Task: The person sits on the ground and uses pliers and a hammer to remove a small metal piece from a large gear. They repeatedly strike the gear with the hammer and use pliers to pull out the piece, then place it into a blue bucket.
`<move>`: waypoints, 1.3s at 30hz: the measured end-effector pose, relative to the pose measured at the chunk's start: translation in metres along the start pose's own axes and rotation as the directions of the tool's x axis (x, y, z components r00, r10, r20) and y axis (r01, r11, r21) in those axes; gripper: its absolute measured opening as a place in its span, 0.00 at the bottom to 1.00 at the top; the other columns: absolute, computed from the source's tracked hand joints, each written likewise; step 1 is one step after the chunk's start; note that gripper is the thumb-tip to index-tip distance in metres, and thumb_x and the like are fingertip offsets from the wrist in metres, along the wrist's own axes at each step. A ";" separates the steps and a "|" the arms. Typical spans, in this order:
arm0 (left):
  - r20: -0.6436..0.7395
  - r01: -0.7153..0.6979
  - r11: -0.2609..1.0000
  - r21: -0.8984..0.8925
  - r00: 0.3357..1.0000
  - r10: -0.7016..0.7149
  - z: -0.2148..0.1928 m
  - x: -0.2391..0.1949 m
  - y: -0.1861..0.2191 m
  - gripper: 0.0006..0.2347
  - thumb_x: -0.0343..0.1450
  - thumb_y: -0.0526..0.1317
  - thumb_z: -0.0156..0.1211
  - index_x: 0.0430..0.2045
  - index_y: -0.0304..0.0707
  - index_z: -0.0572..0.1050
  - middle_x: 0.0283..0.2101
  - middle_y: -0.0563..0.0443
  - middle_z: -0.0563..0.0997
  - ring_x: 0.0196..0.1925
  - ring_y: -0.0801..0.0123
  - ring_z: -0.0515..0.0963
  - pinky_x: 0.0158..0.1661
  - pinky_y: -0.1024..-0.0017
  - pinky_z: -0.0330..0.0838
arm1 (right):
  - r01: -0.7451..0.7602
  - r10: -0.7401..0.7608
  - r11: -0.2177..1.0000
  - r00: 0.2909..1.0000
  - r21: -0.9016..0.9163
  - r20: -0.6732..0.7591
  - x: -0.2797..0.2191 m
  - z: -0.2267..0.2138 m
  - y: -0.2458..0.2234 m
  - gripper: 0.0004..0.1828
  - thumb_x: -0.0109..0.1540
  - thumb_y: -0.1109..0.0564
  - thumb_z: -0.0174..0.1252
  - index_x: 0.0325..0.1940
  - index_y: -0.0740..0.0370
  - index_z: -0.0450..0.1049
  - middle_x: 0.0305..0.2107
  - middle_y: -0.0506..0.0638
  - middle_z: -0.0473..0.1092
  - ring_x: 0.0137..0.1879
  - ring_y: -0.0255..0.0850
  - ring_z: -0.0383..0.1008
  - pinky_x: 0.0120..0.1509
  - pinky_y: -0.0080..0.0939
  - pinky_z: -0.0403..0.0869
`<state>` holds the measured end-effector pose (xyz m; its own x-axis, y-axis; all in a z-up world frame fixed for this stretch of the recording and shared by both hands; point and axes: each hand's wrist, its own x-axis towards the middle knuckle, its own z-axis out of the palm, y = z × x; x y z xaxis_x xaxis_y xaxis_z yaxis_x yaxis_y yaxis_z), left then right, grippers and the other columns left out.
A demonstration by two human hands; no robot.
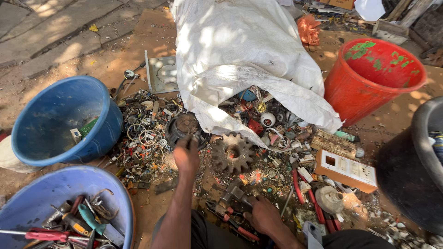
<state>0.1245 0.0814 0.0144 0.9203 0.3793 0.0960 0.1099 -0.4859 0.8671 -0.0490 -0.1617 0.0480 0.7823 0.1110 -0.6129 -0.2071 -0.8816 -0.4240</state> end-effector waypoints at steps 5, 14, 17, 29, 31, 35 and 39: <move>-0.011 0.283 0.905 -0.319 0.953 -0.302 0.015 0.070 -0.056 0.13 0.76 0.33 0.56 0.54 0.26 0.78 0.41 0.28 0.85 0.35 0.58 0.80 0.32 0.70 0.70 | -0.027 0.031 0.998 0.997 -0.059 0.067 0.011 -0.001 0.004 0.31 0.63 0.46 0.63 0.66 0.58 0.62 0.58 0.58 0.63 0.66 0.55 0.66 0.68 0.55 0.69; 0.035 0.257 0.763 -0.593 0.955 -0.294 0.043 0.097 -0.127 0.16 0.72 0.28 0.56 0.55 0.20 0.73 0.46 0.36 0.83 0.38 0.64 0.83 0.40 0.75 0.78 | -0.090 0.103 0.993 0.973 -0.071 0.208 0.030 -0.006 -0.004 0.33 0.66 0.45 0.60 0.70 0.57 0.57 0.62 0.62 0.59 0.71 0.57 0.61 0.74 0.58 0.66; 0.001 0.249 0.812 -0.528 0.956 -0.292 0.041 0.098 -0.129 0.15 0.71 0.28 0.57 0.51 0.19 0.76 0.43 0.38 0.84 0.37 0.66 0.84 0.39 0.75 0.78 | -0.050 0.068 0.994 0.979 -0.096 0.190 0.032 -0.004 -0.003 0.33 0.66 0.45 0.61 0.69 0.57 0.57 0.63 0.64 0.58 0.72 0.60 0.59 0.74 0.59 0.64; -0.003 -0.390 0.916 0.094 0.920 0.392 -0.007 0.046 -0.069 0.11 0.67 0.34 0.62 0.41 0.28 0.82 0.38 0.32 0.84 0.37 0.48 0.85 0.39 0.59 0.79 | 0.027 -0.030 0.999 0.995 -0.038 -0.095 0.040 0.024 0.027 0.34 0.61 0.48 0.64 0.66 0.63 0.59 0.37 0.61 0.74 0.46 0.59 0.77 0.50 0.60 0.75; 0.223 -0.327 0.936 0.129 0.929 0.294 -0.016 0.014 -0.038 0.10 0.69 0.35 0.59 0.41 0.31 0.82 0.38 0.33 0.84 0.37 0.45 0.85 0.42 0.56 0.79 | 0.020 -0.025 0.999 0.991 -0.039 -0.130 0.042 0.032 0.039 0.32 0.61 0.52 0.62 0.66 0.63 0.61 0.33 0.60 0.75 0.43 0.58 0.78 0.45 0.60 0.76; 0.500 -0.281 0.933 0.226 0.855 0.137 -0.028 -0.068 0.016 0.09 0.72 0.39 0.60 0.36 0.28 0.81 0.41 0.31 0.82 0.42 0.43 0.83 0.46 0.53 0.77 | 0.025 -0.036 0.999 0.951 -0.042 -0.307 0.047 0.039 0.055 0.32 0.59 0.63 0.55 0.70 0.61 0.64 0.32 0.61 0.76 0.39 0.54 0.80 0.43 0.55 0.79; 0.456 -0.316 0.949 0.010 0.846 0.277 -0.041 -0.137 0.027 0.10 0.68 0.34 0.61 0.40 0.28 0.82 0.46 0.28 0.82 0.47 0.42 0.82 0.49 0.54 0.76 | 0.017 -0.056 0.995 0.915 -0.101 -0.400 0.041 0.042 0.057 0.31 0.57 0.62 0.60 0.66 0.65 0.66 0.38 0.66 0.74 0.42 0.60 0.78 0.46 0.58 0.78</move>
<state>-0.0137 0.0490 0.0449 0.9800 -0.1728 0.0983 -0.1828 -0.5891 0.7871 -0.0532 -0.1886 -0.0290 0.9623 -0.0321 -0.2702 -0.1332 -0.9215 -0.3649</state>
